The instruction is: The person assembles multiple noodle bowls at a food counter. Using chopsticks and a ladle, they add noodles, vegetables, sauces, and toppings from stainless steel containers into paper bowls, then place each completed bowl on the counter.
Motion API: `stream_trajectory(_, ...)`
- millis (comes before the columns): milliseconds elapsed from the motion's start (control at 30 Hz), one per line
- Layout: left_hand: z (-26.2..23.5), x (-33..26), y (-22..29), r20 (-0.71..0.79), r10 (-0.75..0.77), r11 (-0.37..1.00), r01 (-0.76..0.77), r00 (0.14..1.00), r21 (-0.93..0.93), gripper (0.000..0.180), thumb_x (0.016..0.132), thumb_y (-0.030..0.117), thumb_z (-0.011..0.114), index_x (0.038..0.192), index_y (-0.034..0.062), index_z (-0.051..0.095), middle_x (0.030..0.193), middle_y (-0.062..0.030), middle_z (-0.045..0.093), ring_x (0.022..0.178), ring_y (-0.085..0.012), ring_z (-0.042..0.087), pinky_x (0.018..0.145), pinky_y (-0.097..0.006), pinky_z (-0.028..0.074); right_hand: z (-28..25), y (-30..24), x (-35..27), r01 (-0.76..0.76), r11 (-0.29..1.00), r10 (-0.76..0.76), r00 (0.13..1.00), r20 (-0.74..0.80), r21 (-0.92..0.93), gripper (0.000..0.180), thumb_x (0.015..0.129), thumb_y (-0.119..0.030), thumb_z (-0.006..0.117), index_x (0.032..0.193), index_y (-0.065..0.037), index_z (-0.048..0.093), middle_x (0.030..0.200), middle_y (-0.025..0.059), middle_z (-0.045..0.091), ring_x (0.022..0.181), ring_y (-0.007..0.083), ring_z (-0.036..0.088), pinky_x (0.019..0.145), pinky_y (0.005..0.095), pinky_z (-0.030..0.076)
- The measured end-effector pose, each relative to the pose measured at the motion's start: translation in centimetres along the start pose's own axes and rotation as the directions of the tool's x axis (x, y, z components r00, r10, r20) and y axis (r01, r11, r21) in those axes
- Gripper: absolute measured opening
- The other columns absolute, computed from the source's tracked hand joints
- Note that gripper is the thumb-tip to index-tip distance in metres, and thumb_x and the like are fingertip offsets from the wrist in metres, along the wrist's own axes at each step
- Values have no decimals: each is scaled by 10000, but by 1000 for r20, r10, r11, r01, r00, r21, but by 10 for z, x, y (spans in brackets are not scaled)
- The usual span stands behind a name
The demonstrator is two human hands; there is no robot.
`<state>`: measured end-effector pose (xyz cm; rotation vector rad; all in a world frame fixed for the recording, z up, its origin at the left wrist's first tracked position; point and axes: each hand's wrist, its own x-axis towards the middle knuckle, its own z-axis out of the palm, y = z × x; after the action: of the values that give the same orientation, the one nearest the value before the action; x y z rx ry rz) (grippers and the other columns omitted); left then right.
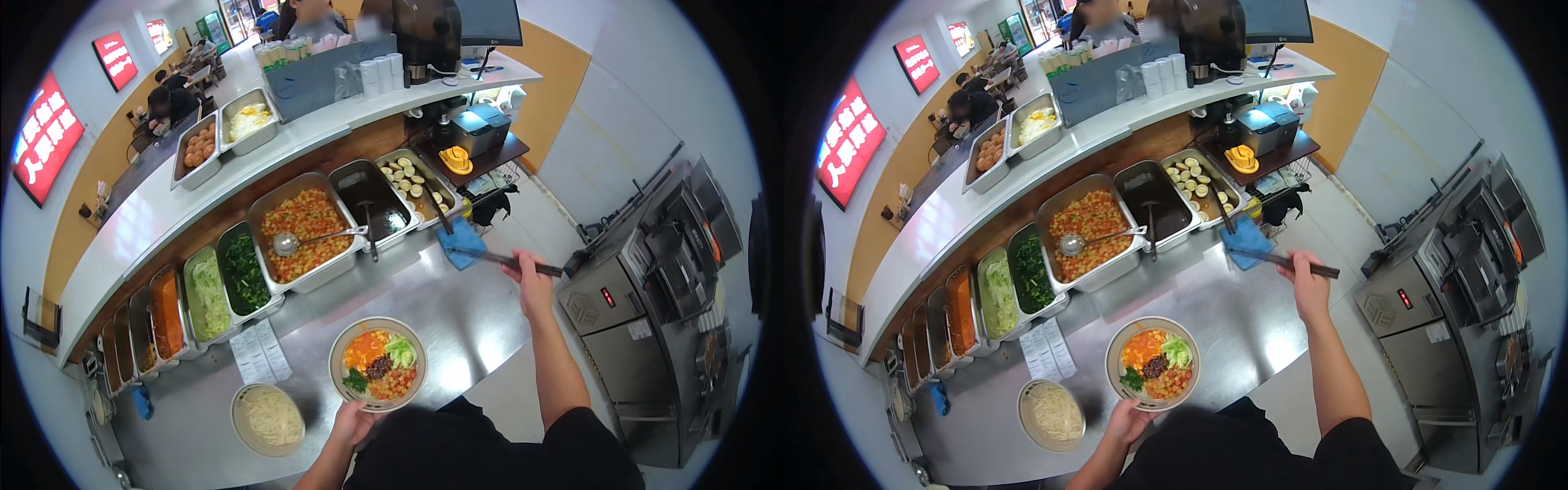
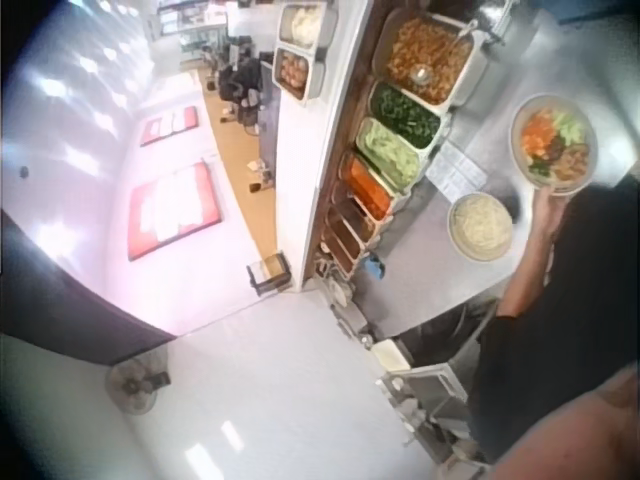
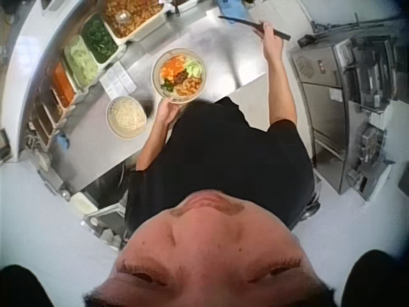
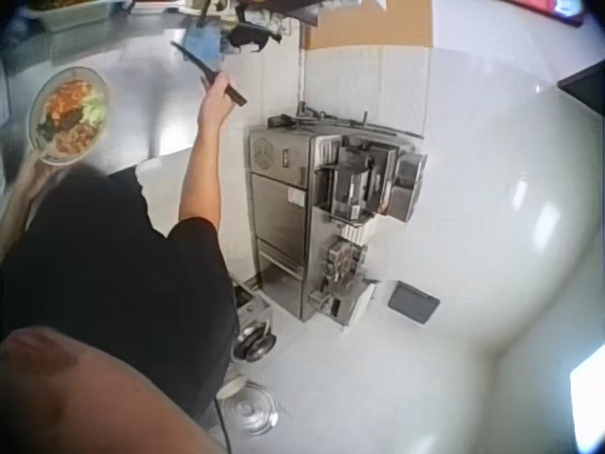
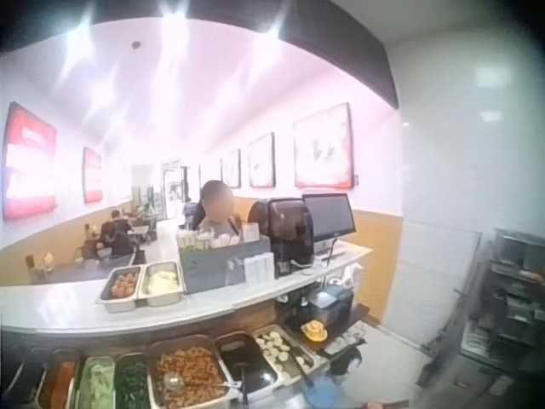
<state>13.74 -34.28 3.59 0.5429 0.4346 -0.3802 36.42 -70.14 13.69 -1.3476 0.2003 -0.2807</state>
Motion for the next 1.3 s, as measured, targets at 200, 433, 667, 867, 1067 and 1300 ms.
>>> stream_trajectory(200,22,52,-39,-112,74,994,-82,991,-73,570,819,94,537,1340,-42,348,1313,-204,487,1185,-363,520,1010,-518,433,47,23,131,206,974,-186,965,186,-98,239,929,-164,561,1085,15,590,926,70,629,753,127,634,681,241,530)
stream_trajectory(433,28,81,-40,-225,122,989,-138,967,-60,619,803,162,603,1336,-37,360,1299,-206,507,1185,-374,517,1023,-514,426,102,75,213,625,721,-417,736,534,-298,136,834,-82,659,955,-22,650,891,119,633,817,270,616,721,301,484)
stream_trajectory(667,26,93,-33,-244,131,981,-160,961,-105,508,849,138,542,1290,-67,393,1232,-210,547,1085,-343,588,898,-454,528,115,105,256,636,724,-397,701,592,-268,112,834,-81,659,904,6,647,849,132,616,770,293,594,689,321,476)
stream_trajectory(867,35,97,-26,-326,108,987,-142,939,-80,486,857,160,548,1274,-54,421,1189,-191,581,1029,-317,620,815,-401,557,116,108,265,440,847,-284,850,444,-298,151,854,-116,654,845,35,642,756,117,602,679,230,577,646,295,455)
stream_trajectory(1067,29,94,-26,-240,107,975,-149,965,-165,546,843,139,571,1323,-29,374,1253,-193,541,1093,-328,587,888,-427,531,111,111,256,104,959,-50,978,203,-263,259,894,-224,606,852,29,640,724,104,647,634,186,657,614,303,498)
stream_trajectory(1300,25,99,-27,-187,111,987,-130,976,-95,632,844,195,616,1357,-35,326,1327,-205,484,1191,-337,522,1014,-453,447,40,33,187,-304,899,229,939,256,314,264,976,-234,507,936,19,572,883,137,632,702,213,671,707,298,571)
